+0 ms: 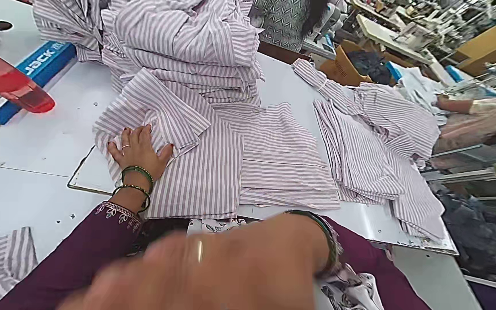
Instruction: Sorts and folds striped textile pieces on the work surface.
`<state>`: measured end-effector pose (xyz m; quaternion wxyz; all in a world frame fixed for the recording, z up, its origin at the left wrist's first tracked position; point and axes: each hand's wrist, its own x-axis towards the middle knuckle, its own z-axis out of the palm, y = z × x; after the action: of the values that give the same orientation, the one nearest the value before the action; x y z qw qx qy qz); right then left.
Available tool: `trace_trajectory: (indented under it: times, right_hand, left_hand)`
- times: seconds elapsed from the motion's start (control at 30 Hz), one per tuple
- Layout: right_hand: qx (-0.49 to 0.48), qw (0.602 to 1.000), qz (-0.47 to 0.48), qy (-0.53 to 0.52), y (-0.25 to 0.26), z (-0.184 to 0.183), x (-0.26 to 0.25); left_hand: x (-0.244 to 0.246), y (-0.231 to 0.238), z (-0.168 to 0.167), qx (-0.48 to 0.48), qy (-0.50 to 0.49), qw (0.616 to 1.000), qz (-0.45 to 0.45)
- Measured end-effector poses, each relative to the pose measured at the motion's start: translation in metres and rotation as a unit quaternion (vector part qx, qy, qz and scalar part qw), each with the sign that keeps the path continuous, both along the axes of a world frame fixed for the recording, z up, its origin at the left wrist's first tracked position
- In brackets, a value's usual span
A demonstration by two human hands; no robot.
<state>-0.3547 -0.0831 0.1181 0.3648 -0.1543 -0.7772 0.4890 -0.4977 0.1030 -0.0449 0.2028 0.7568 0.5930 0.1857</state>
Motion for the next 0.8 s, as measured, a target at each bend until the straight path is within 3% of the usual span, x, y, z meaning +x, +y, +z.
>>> trace_trajectory:
  times: [0.07, 0.17, 0.2, 0.27, 0.43, 0.6, 0.73, 0.8]
  right_hand:
    - [0.058, 0.971, -0.173, -0.152, 0.027, -0.046, 0.037]
    - [-0.055, 0.802, -0.362, -0.472, 0.055, -0.127, 0.093]
    - [-0.095, 0.75, -0.387, -0.528, 0.057, -0.147, 0.11]
    - [-0.097, 0.696, -0.446, -0.554, 0.048, -0.164, 0.135]
    - [-0.08, 0.647, -0.525, -0.547, 0.016, -0.173, 0.174]
    - [-0.056, 0.65, -0.545, -0.528, 0.0, -0.179, 0.185]
    - [-0.047, 0.657, -0.55, -0.514, -0.003, -0.183, 0.189]
    - [-0.065, 0.652, -0.556, -0.512, -0.002, -0.181, 0.189]
  left_hand:
    - [-0.001, -0.004, 0.0, 0.002, -0.012, 1.0, 0.001]
    - [-0.002, -0.003, 0.0, 0.003, -0.005, 1.0, 0.001]
    - [-0.001, -0.003, -0.001, 0.002, -0.002, 1.0, 0.001]
    - [-0.001, -0.003, -0.001, -0.002, -0.001, 1.0, 0.005]
    - [0.0, -0.003, 0.003, -0.032, 0.028, 0.999, 0.01]
    - [-0.001, -0.001, 0.0, -0.034, 0.047, 0.998, -0.008]
    - [-0.007, 0.0, -0.003, 0.003, -0.01, 0.998, -0.057]
    - [-0.018, -0.002, -0.003, 0.011, -0.134, 0.99, -0.045]
